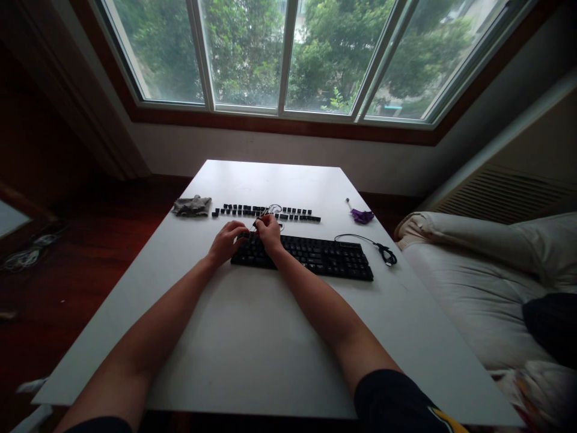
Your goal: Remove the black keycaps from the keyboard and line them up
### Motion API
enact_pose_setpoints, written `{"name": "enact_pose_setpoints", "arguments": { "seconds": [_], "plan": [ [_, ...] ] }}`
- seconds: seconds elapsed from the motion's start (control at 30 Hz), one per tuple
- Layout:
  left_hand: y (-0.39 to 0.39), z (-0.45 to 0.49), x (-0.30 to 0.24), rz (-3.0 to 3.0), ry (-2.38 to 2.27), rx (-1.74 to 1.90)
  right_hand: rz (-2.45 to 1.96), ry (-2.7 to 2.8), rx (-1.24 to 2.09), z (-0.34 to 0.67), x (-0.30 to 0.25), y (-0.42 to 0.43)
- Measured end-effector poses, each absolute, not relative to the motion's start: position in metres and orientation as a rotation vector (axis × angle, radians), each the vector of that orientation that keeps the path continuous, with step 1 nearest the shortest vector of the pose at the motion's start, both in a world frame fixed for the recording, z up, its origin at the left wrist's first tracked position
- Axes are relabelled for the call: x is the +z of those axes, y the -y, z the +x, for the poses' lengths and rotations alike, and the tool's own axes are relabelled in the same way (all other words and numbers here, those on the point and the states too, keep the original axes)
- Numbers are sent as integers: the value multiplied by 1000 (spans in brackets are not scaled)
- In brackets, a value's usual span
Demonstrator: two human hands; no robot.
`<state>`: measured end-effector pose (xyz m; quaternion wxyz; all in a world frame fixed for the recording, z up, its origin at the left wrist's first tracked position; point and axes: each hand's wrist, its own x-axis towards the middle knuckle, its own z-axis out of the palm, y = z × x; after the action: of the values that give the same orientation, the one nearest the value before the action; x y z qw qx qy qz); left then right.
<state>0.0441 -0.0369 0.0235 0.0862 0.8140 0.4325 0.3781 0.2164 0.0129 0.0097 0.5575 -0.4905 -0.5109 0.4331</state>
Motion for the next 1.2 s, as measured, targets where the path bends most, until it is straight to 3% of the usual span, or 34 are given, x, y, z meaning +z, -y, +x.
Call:
{"name": "enact_pose_setpoints", "arguments": {
  "seconds": [0.4, 0.6, 1.2],
  "plan": [
    [22, 21, 10, 2231, -1652, 1251, -1114, 1206, 1000, 214, 4, -16],
    [9, 6, -5, 2187, -1947, 1150, -1110, 1216, 1019, 214, 6, -14],
    [21, 19, 11, 2136, -2144, 878, -1077, 1203, 1004, 213, 3, -15]
  ]
}}
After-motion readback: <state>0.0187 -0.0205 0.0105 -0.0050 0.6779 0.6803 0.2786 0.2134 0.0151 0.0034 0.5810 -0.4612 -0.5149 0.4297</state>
